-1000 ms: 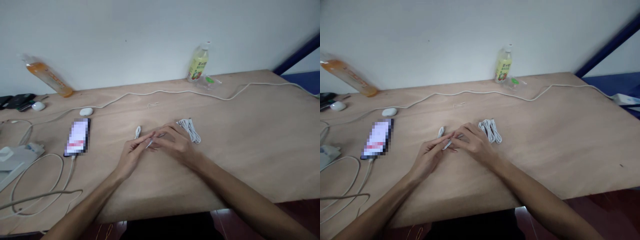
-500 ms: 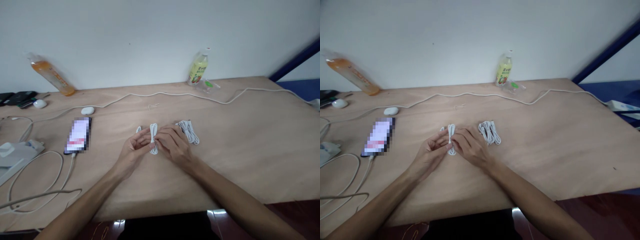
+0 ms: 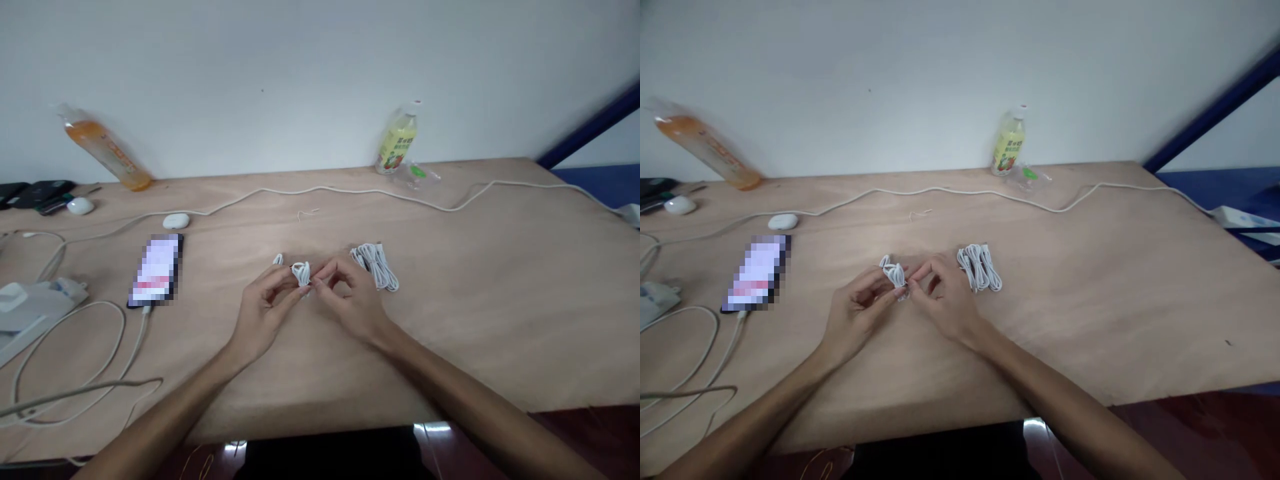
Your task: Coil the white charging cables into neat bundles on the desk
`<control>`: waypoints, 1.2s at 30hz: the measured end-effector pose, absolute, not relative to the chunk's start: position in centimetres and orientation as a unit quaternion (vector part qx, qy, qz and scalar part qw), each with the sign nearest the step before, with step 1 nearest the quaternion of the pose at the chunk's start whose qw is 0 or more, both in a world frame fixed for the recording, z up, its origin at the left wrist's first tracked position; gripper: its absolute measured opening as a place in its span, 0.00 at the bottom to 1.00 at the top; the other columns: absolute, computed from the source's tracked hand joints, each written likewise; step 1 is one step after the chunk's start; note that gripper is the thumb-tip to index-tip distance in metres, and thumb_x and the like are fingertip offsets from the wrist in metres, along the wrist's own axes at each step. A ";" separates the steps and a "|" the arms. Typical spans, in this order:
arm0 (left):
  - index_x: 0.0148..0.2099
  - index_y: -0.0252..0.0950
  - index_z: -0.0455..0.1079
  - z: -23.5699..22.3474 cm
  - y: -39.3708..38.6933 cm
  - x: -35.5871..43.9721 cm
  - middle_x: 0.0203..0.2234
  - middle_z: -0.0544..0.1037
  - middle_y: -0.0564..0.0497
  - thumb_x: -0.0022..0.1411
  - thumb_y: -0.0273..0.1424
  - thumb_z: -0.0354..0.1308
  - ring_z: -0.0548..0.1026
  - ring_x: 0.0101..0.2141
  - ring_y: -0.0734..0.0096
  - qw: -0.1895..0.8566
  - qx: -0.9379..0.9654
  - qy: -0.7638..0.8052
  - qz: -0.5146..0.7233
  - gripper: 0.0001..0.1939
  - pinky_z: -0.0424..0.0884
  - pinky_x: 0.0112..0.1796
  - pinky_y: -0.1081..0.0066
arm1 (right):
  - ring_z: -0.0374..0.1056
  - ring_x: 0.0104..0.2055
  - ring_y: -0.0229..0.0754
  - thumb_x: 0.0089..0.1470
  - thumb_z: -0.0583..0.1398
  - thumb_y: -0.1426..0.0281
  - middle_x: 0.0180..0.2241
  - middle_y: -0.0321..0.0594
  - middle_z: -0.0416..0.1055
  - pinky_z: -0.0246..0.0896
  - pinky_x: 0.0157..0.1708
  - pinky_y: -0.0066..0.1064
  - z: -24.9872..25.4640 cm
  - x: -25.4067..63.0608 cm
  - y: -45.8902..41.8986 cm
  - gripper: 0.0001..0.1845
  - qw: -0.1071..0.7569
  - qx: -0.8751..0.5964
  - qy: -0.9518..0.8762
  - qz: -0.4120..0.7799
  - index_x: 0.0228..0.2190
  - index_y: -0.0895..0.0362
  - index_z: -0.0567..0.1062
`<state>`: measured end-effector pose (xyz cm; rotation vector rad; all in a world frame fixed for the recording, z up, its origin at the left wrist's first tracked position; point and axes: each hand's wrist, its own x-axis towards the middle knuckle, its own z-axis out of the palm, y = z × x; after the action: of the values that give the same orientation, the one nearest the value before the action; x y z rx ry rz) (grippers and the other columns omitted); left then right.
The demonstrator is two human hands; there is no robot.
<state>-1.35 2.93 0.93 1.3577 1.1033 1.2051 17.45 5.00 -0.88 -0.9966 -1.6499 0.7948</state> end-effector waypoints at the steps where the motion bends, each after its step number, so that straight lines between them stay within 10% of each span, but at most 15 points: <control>1: 0.45 0.40 0.88 0.9 2.9 -1.3 0.44 0.84 0.46 0.63 0.32 0.74 0.82 0.46 0.59 0.475 0.562 0.455 0.501 0.08 0.80 0.51 0.64 | 0.70 0.30 0.41 0.61 0.66 0.67 0.30 0.36 0.77 0.65 0.30 0.32 -0.8 17.5 5.1 0.08 0.488 -0.423 -0.651 0.400 0.29 0.53 0.77; 5: 0.50 0.40 0.87 1.2 3.0 -1.4 0.53 0.82 0.44 0.61 0.33 0.75 0.85 0.44 0.59 0.527 0.522 0.439 0.506 0.15 0.83 0.47 0.61 | 0.63 0.25 0.36 0.57 0.69 0.60 0.25 0.32 0.73 0.60 0.25 0.29 -0.3 18.1 5.7 0.12 0.416 -0.394 -0.542 0.615 0.28 0.54 0.77; 10: 0.49 0.38 0.86 1.6 3.3 -1.4 0.43 0.88 0.46 0.59 0.36 0.78 0.86 0.40 0.59 0.620 0.457 0.418 0.482 0.17 0.83 0.47 0.60 | 0.60 0.23 0.34 0.57 0.71 0.56 0.25 0.30 0.71 0.55 0.23 0.28 0.2 18.3 5.9 0.16 0.406 -0.330 -0.513 0.681 0.29 0.53 0.76; 23: 0.41 0.35 0.84 1.5 3.2 -0.9 0.36 0.85 0.48 0.57 0.38 0.80 0.82 0.35 0.69 0.694 0.355 0.392 0.488 0.15 0.81 0.39 0.70 | 0.64 0.29 0.36 0.69 0.65 0.67 0.29 0.32 0.72 0.60 0.30 0.30 -0.1 18.0 4.9 0.08 0.495 -0.331 -0.730 0.335 0.35 0.54 0.80; 27: 0.40 0.35 0.83 1.4 3.2 -1.0 0.33 0.84 0.50 0.59 0.38 0.79 0.81 0.34 0.69 0.648 0.419 0.415 0.482 0.13 0.79 0.39 0.72 | 0.64 0.30 0.36 0.69 0.64 0.67 0.30 0.34 0.74 0.60 0.32 0.31 -0.3 17.9 5.0 0.10 0.490 -0.359 -0.722 0.332 0.33 0.54 0.79; 36: 0.46 0.38 0.83 0.4 2.6 -1.8 0.40 0.84 0.50 0.68 0.28 0.69 0.83 0.39 0.68 0.329 0.651 0.460 0.507 0.05 0.82 0.43 0.70 | 0.54 0.20 0.31 0.53 0.72 0.47 0.22 0.27 0.62 0.45 0.18 0.27 -0.1 17.0 4.7 0.25 0.390 -0.388 -0.411 0.727 0.27 0.54 0.76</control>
<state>-1.75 2.63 0.42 1.7026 1.2026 1.3279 16.96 4.73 -0.14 -0.9867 -1.0443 1.8467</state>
